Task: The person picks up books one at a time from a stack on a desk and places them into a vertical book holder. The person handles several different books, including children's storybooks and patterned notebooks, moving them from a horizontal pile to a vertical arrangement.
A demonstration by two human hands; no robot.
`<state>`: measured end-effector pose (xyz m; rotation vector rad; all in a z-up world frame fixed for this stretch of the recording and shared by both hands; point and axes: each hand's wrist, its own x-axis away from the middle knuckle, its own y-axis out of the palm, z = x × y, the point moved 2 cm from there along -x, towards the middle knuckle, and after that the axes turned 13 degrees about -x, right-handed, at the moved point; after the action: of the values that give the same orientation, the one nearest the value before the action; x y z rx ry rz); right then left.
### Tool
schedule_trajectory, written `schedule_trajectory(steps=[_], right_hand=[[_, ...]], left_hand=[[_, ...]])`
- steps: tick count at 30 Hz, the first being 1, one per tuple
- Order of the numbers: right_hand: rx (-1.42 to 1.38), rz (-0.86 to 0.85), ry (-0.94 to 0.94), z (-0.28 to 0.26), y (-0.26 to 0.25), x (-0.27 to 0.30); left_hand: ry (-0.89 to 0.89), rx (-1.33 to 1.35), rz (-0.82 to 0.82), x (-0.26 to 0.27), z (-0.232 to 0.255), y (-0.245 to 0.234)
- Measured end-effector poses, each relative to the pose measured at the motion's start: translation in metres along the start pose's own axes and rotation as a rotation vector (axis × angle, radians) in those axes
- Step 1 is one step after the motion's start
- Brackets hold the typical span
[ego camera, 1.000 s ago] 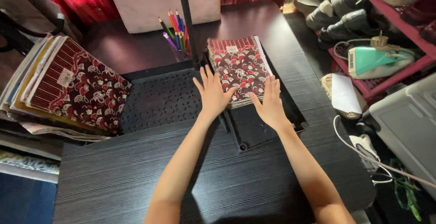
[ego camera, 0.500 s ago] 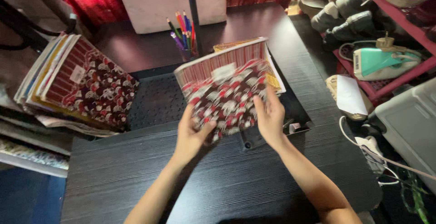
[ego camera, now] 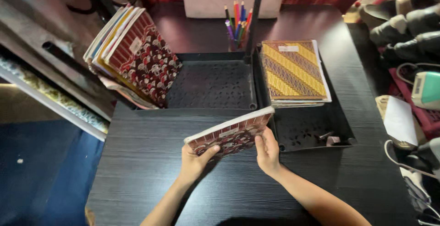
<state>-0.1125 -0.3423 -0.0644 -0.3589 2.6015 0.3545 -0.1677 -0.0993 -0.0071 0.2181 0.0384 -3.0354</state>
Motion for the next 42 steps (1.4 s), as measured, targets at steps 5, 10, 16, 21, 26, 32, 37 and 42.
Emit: schedule_trajectory(steps=[5, 10, 16, 21, 26, 32, 37, 42], right_hand=[[0.078, -0.033, 0.164, 0.005, 0.006, -0.012], [0.085, -0.015, 0.213, 0.004, 0.008, -0.023], [0.106, -0.029, 0.214, 0.001, 0.01, -0.023], [0.099, -0.028, 0.204, 0.0, 0.01, -0.025], [0.102, -0.02, 0.22, 0.0, 0.009, -0.025], [0.096, -0.028, 0.243, -0.003, 0.011, -0.026], [0.139, -0.034, 0.262, -0.006, 0.012, -0.027], [0.122, -0.037, 0.236, -0.004, 0.012, -0.027]], left_hand=[[0.133, -0.132, 0.151, -0.007, 0.012, -0.015], [0.332, 0.045, 0.541, -0.05, 0.05, -0.044], [0.453, -0.372, 0.796, -0.15, 0.05, -0.082], [0.371, -0.293, 0.783, -0.186, 0.006, -0.084], [0.315, -0.25, 0.797, -0.192, -0.013, -0.09], [0.421, -0.743, 0.862, -0.179, -0.003, -0.089], [0.734, -1.072, 0.914, -0.174, -0.001, -0.098], [0.668, -2.07, 0.933, -0.2, -0.009, -0.091]])
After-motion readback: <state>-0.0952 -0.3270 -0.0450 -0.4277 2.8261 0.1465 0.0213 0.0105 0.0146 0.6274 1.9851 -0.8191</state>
